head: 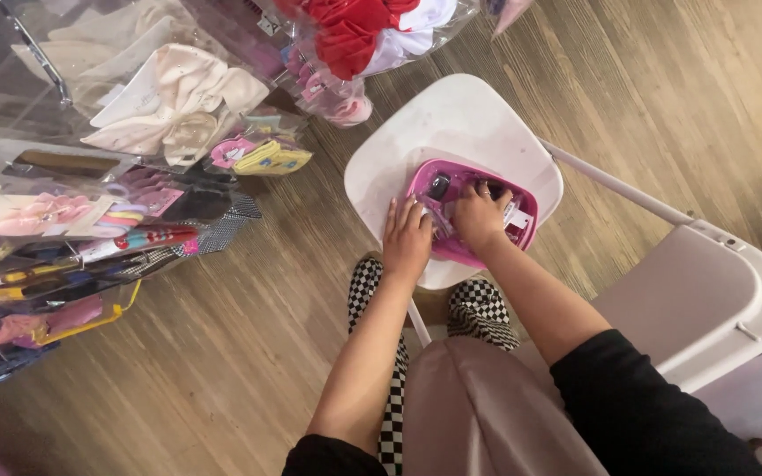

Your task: Organizing hair accessories by picking them from a display rack and placing them into a basket.

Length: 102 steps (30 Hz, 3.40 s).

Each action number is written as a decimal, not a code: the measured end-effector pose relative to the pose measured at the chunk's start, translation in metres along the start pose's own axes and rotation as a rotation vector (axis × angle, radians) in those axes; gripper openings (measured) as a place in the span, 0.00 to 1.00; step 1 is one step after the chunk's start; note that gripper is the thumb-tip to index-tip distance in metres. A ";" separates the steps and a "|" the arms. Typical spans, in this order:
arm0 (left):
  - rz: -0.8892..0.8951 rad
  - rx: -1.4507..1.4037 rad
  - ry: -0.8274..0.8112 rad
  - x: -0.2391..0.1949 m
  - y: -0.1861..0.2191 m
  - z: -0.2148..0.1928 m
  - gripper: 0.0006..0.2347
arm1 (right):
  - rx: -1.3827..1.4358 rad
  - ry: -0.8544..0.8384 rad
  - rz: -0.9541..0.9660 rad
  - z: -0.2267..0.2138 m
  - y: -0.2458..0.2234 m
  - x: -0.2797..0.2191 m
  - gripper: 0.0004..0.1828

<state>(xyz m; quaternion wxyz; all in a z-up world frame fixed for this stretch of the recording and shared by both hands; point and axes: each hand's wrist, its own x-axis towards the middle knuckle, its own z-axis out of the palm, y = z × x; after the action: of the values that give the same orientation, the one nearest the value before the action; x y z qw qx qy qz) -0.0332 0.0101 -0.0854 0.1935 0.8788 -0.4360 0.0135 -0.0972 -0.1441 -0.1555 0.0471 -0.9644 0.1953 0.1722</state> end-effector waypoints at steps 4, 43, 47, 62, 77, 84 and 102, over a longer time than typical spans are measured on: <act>0.014 0.022 0.031 -0.002 -0.001 0.003 0.13 | -0.044 -0.029 -0.024 0.054 0.005 0.011 0.10; -0.786 -0.383 -0.004 -0.001 0.029 -0.033 0.09 | 1.235 0.143 0.483 -0.088 0.065 -0.054 0.18; -0.923 -0.274 -0.372 -0.008 0.037 -0.021 0.11 | 1.329 0.182 0.569 -0.109 0.054 -0.061 0.15; -0.959 -0.175 -0.269 -0.016 0.024 0.050 0.12 | 1.473 0.110 0.553 -0.069 0.057 -0.053 0.13; -0.685 -0.858 0.322 0.030 0.084 -0.123 0.04 | 1.173 0.440 -0.082 -0.214 0.007 -0.094 0.15; -0.742 -1.148 0.250 0.045 0.098 -0.207 0.04 | 1.117 0.588 -0.602 -0.304 0.009 -0.133 0.13; -0.453 -1.405 0.340 0.106 0.092 -0.352 0.02 | 0.911 1.005 -0.747 -0.484 -0.048 -0.179 0.12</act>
<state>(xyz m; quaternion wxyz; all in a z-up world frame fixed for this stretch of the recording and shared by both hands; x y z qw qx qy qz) 0.0122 0.0035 0.2905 0.7706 0.6027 -0.1150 -0.1724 -0.0805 -0.1119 0.3618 0.3997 -0.8142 -0.0933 -0.4106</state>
